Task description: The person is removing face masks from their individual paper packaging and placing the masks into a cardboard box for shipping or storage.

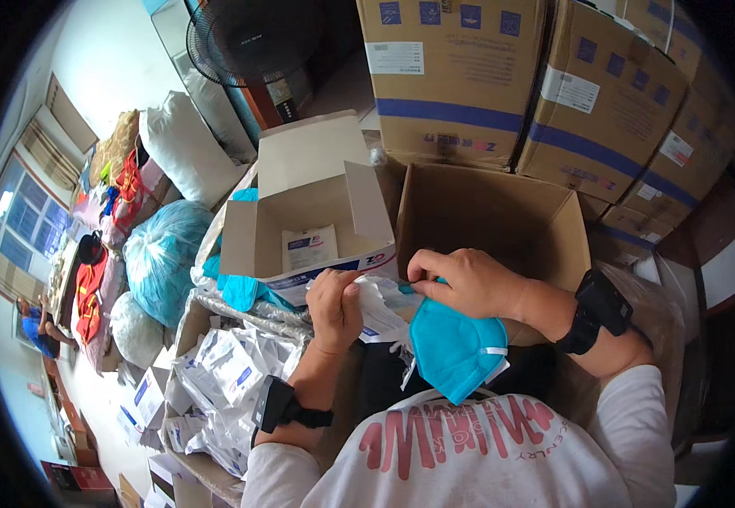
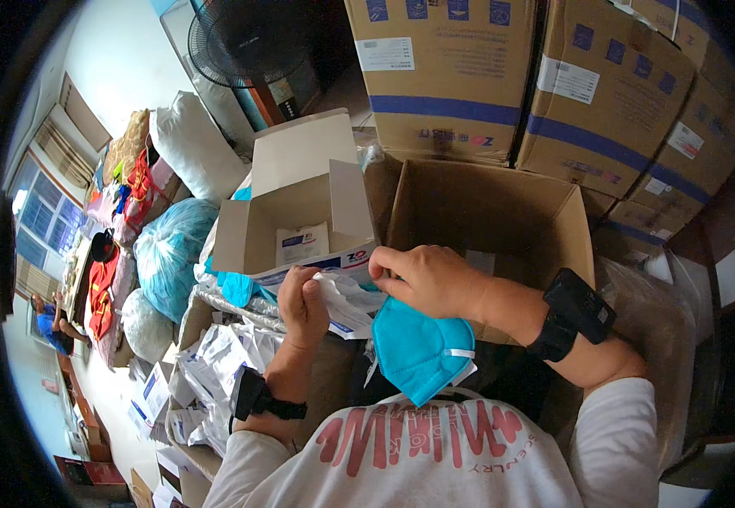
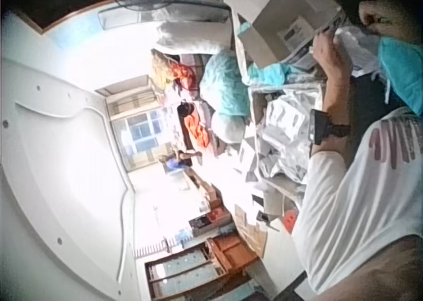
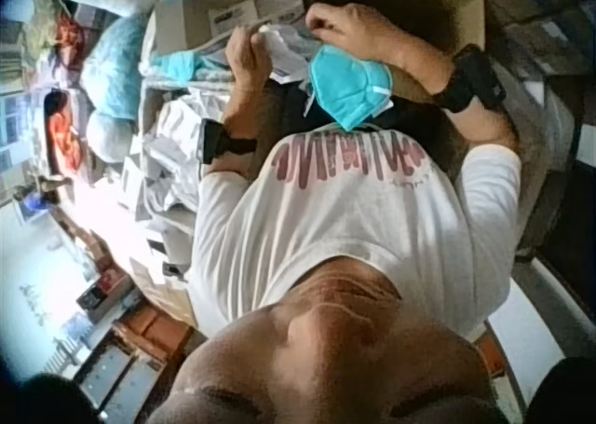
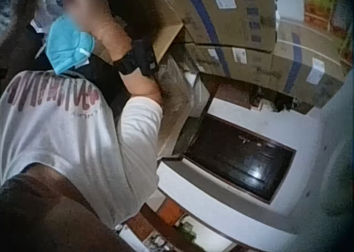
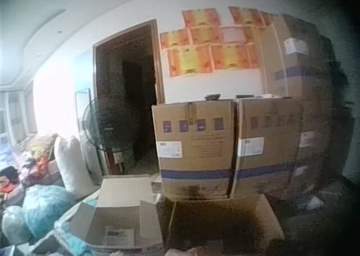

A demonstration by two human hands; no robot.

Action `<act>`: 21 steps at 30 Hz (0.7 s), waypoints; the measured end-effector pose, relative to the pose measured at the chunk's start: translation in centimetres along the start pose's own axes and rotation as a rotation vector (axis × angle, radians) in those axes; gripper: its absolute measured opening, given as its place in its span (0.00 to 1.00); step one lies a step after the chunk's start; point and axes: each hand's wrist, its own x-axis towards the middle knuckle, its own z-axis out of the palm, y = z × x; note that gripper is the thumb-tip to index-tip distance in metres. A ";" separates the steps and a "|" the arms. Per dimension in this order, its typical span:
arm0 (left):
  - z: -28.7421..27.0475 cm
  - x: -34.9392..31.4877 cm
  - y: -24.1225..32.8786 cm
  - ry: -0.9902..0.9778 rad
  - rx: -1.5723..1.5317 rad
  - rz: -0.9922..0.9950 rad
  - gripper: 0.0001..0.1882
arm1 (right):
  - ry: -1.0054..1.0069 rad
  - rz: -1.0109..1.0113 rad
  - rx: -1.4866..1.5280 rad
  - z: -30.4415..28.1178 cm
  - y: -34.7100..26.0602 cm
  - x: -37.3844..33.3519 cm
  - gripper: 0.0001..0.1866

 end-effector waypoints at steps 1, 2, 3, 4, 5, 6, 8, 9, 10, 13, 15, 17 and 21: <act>0.0 -0.1 -0.1 -0.001 -0.022 -0.011 0.11 | -0.006 -0.002 0.001 0.2 0.1 0.1 0.08; -0.1 -0.2 -0.1 0.000 -0.019 -0.016 0.11 | -0.014 -0.053 -0.074 0.5 0.3 0.2 0.08; -0.1 -0.3 -0.1 0.003 -0.003 -0.043 0.11 | -0.024 -0.106 -0.149 0.7 0.4 0.3 0.08; -0.1 -0.4 0.0 0.007 0.013 -0.070 0.11 | -0.031 -0.111 -0.148 0.8 0.3 0.4 0.08; -0.2 -0.4 0.0 0.010 0.019 -0.076 0.11 | -0.025 -0.131 -0.148 0.9 0.1 0.5 0.08; -0.1 -0.4 -0.1 0.012 0.021 -0.055 0.11 | -0.019 -0.150 -0.150 1.1 0.0 0.5 0.09; 0.0 -0.4 0.0 0.019 0.029 -0.042 0.10 | -0.034 -0.123 -0.196 1.4 0.4 0.7 0.09; -0.1 -0.4 0.2 -0.042 0.023 -0.027 0.07 | -0.044 -0.099 -0.240 1.7 0.7 0.8 0.09; -0.2 -0.5 0.3 -0.102 0.017 -0.012 0.05 | -0.056 -0.112 -0.237 1.9 1.0 0.9 0.09; -0.1 -1.2 0.3 -0.078 -0.007 -0.124 0.04 | -0.102 -0.128 -0.146 2.5 1.3 1.1 0.09; -0.2 -2.2 -0.4 -0.001 -0.004 -0.272 0.06 | 0.069 -0.030 0.229 2.5 0.8 1.2 0.09; -0.7 -2.8 -0.9 0.140 -0.026 -0.510 0.09 | 0.212 0.016 0.431 2.2 1.5 1.5 0.09; -5.7 -7.6 -6.4 0.311 0.039 -0.716 0.12 | 0.622 0.311 0.911 -0.2 4.3 2.3 0.17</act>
